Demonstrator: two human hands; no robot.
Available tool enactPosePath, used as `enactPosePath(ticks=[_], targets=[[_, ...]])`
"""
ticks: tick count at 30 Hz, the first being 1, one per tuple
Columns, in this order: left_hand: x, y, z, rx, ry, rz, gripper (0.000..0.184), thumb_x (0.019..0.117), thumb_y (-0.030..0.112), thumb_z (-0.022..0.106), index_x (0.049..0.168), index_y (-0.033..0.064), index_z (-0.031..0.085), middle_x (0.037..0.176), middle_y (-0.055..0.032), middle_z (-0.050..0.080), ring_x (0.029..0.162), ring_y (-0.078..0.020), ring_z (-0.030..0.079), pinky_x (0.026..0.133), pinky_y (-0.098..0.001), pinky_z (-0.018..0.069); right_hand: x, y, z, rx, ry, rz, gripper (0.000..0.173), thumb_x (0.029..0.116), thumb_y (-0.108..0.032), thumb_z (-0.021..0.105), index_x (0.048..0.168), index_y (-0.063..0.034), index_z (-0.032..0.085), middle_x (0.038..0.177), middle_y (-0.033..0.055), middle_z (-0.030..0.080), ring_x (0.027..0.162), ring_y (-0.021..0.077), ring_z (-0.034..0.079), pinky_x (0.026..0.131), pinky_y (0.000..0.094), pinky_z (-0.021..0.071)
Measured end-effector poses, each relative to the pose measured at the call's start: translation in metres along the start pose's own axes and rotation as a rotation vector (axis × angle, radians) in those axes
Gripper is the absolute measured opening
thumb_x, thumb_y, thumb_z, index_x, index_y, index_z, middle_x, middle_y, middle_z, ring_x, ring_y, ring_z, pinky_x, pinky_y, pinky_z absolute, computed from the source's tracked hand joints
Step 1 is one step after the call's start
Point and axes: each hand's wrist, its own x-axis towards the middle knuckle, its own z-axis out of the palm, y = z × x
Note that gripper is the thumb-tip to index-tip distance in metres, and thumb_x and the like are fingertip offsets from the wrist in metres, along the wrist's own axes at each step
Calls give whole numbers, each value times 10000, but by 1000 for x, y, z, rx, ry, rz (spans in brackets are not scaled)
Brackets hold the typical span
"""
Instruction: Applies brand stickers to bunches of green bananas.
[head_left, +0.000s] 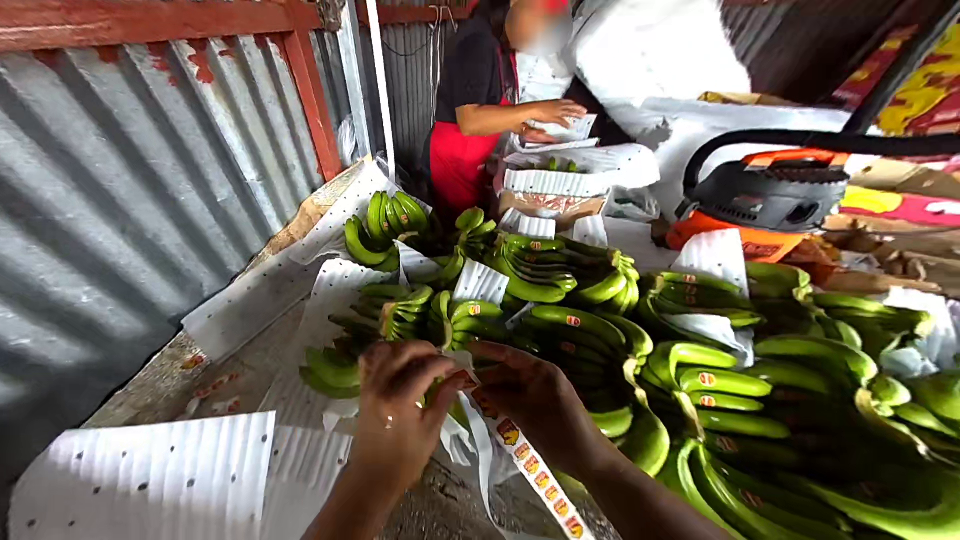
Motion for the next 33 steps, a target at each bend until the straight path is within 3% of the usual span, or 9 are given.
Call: enactPosePath(ticks=[3, 7, 9, 13, 19, 26, 29, 31, 33], targets=[[6, -30, 8, -73, -32, -59, 226, 910, 333, 711, 1024, 153, 786, 1059, -10, 752, 1049, -153, 669, 988, -449, 457, 25, 5, 26, -85, 80, -52, 462, 910, 30, 643, 1363, -62, 622, 1013, 18, 763, 822, 36, 720, 715, 201, 597], [15, -69, 7, -152, -143, 0, 128, 911, 307, 721, 931, 192, 773, 1026, 19, 743, 1073, -145, 669, 1064, -499, 410, 47, 17, 48, -196, 115, -42, 441, 905, 33, 632, 1338, -52, 641, 972, 2, 758, 787, 5, 700, 708, 179, 582], [15, -83, 9, -81, -122, 45, 121, 926, 293, 698, 935, 197, 771, 1029, 11, 737, 1078, -172, 676, 1089, -570, 382, 54, 19, 58, -192, 97, -4, 413, 908, 28, 634, 1317, -29, 657, 1081, 31, 752, 910, 21, 713, 816, 192, 592], [9, -107, 14, 62, 58, 143, 91, 985, 217, 631, 981, 220, 722, 1015, 33, 712, 1105, -125, 646, 1188, -556, 245, 68, 11, 79, -28, 68, 116, 496, 896, 55, 616, 1389, 8, 590, 1296, 78, 685, 1150, 60, 663, 979, 222, 547], [-12, -139, 9, 94, 88, 183, 173, 1038, 192, 519, 1014, 226, 686, 1090, 50, 700, 1280, -147, 551, 1231, -564, 113, 78, 14, 103, 256, 29, 423, 533, 951, -9, 563, 1479, -10, 484, 1368, 69, 630, 1218, 118, 620, 1028, 328, 524], [-18, -165, 5, 54, -85, 270, 196, 1061, 169, 471, 968, 183, 643, 1027, 8, 680, 1160, -174, 604, 1224, -498, 224, 86, 27, 111, 421, 41, 659, 508, 1017, -132, 434, 1521, -68, 428, 1499, 60, 521, 1375, 197, 499, 1110, 500, 433], [-11, -175, 9, -62, -161, 243, 120, 1031, 179, 556, 986, 172, 667, 994, -8, 699, 1020, -148, 665, 1149, -442, 361, 86, 29, 114, 243, 14, 541, 519, 1014, -131, 497, 1511, -2, 422, 1454, 90, 553, 1322, 142, 538, 1099, 394, 459], [-6, -177, 10, -102, -194, 217, 92, 958, 168, 655, 877, 173, 699, 918, 1, 705, 943, -150, 673, 1111, -450, 378, 84, 31, 116, 110, -27, 448, 591, 971, -105, 587, 1510, 49, 400, 1473, 134, 538, 1324, 97, 537, 1104, 294, 450], [0, -180, 9, -120, -204, 246, 139, 933, 135, 648, 802, 179, 662, 865, 11, 679, 931, -158, 655, 1117, -471, 351, 83, 34, 115, 84, -52, 421, 634, 958, -99, 621, 1521, 59, 378, 1492, 152, 520, 1338, 105, 533, 1108, 285, 451]])
